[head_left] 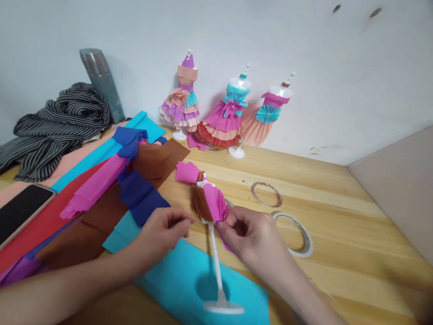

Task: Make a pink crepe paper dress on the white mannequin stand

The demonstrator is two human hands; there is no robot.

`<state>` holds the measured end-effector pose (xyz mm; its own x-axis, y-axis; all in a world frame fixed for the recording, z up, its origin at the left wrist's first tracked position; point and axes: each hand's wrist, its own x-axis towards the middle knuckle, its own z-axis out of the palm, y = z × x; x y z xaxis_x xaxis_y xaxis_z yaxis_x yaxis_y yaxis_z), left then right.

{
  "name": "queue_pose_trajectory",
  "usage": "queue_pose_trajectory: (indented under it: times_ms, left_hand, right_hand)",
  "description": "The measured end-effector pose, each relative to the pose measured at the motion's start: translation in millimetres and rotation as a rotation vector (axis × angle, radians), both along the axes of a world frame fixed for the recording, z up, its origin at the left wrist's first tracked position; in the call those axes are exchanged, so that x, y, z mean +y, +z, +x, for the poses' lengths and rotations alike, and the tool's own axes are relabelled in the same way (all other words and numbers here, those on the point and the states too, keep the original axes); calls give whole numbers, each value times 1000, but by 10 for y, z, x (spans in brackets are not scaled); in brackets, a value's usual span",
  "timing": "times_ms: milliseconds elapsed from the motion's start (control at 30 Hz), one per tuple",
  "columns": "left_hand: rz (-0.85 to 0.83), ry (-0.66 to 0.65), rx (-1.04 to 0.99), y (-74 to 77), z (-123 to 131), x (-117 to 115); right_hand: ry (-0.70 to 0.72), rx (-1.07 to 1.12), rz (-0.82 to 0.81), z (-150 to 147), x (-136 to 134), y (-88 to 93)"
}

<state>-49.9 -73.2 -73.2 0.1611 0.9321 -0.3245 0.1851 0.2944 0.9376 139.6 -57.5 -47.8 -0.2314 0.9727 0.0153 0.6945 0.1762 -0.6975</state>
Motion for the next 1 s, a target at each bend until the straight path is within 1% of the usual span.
queue_pose_trajectory:
  times_ms: [67, 133, 200, 300, 467, 567, 767, 900, 1000]
  left_hand:
    - [-128, -50, -68, -9, -18, -1]
    - [-192, -83, -138, -27, -14, -26]
    - [-239, -52, -245, -51, 2, -60]
    - [-303, 21, -381, -78, 15, -98]
    - [-311, 113, -428, -72, 0, -104]
    - [-322, 114, -438, -59, -12, -90]
    - [-302, 101, -420, -68, -44, -83]
    - [-305, 106, -435, -79, -46, -65]
    - [-304, 115, -440, -77, -40, -34]
  right_hand:
    - [21, 5, 18, -78, -32, -30]
    - [67, 14, 49, -175, -62, -106]
    - [92, 48, 40, -256, -84, -191]
    - [74, 134, -10, -312, -103, -274]
    - [44, 242, -48, -328, -119, -294]
    - [37, 297, -94, -338, -113, -289]
    - [58, 424, -264, -325, -80, -304]
    - [66, 448, -291, -329, -58, -311]
    - [67, 460, -284, -305, -27, -264]
